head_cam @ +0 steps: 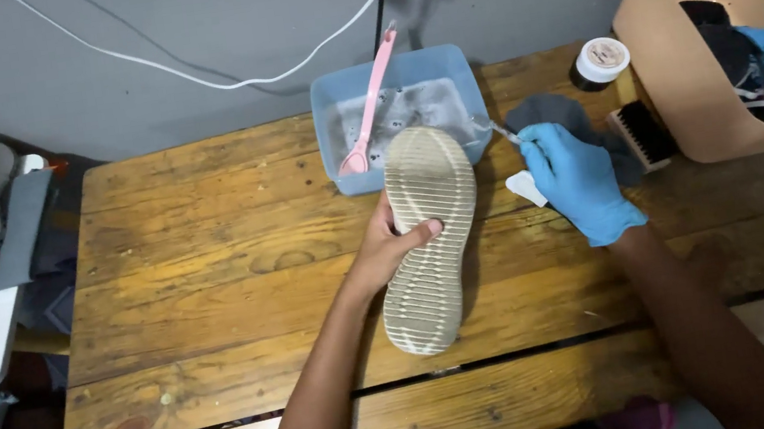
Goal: The person cleans the sole of a white sneaker using a small brush and a cleaning solution. They repeatedly dip the brush into a blue container of soapy water and scrub the textured bottom of the shoe while holding it with their left hand.
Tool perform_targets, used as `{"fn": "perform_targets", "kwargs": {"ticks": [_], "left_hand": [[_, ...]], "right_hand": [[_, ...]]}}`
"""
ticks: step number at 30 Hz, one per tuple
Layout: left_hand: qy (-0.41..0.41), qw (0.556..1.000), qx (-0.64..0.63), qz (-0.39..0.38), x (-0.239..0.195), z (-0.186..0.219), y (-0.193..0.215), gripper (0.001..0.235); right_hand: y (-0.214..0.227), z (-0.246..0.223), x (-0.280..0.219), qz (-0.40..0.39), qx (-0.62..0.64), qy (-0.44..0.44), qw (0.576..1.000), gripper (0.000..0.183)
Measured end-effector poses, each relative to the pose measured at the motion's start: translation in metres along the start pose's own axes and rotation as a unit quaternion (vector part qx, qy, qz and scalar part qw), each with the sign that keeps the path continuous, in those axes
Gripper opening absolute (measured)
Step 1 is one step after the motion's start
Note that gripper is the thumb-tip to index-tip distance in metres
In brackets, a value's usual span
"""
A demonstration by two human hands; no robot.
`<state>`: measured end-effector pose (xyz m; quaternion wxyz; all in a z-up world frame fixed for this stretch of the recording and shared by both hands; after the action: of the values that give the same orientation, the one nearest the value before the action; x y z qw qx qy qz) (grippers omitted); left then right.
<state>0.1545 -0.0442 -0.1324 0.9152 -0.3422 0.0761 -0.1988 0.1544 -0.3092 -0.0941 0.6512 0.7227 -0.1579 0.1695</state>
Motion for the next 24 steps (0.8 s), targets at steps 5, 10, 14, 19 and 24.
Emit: {"fn": "perform_targets", "kwargs": {"ticks": [5,10,14,19,24], "left_hand": [[-0.012,1.0,0.011,-0.009,0.003,-0.008,0.007,0.071],[-0.019,0.999,0.011,-0.027,-0.005,0.004,-0.002,0.072],[-0.019,1.0,0.007,-0.019,-0.007,0.012,-0.007,0.063],[-0.029,0.999,-0.017,-0.013,-0.004,0.005,-0.002,0.061],[-0.044,0.998,-0.034,-0.025,0.005,-0.002,0.0,0.065]], "right_hand": [[-0.001,0.0,0.003,-0.088,0.13,-0.072,0.985,0.019],[0.032,-0.016,0.002,-0.128,0.243,-0.185,0.944,0.017],[0.071,-0.054,0.007,-0.17,0.264,-0.103,0.944,0.008],[0.075,-0.069,0.024,-0.164,0.273,0.001,0.948,0.01],[0.058,-0.052,0.018,-0.217,0.267,-0.043,0.938,0.01]]}}
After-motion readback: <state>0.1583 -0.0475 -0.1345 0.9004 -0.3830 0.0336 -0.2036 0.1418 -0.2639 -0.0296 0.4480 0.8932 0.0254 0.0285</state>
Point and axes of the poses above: each hand's wrist, its own x-axis towards the middle knuckle, its own y-axis out of the back of the hand, z = x × y, the point moved 6 cm from there along x, towards the middle knuckle, and after that the axes turned 13 degrees about -x, right-handed, at the moved point
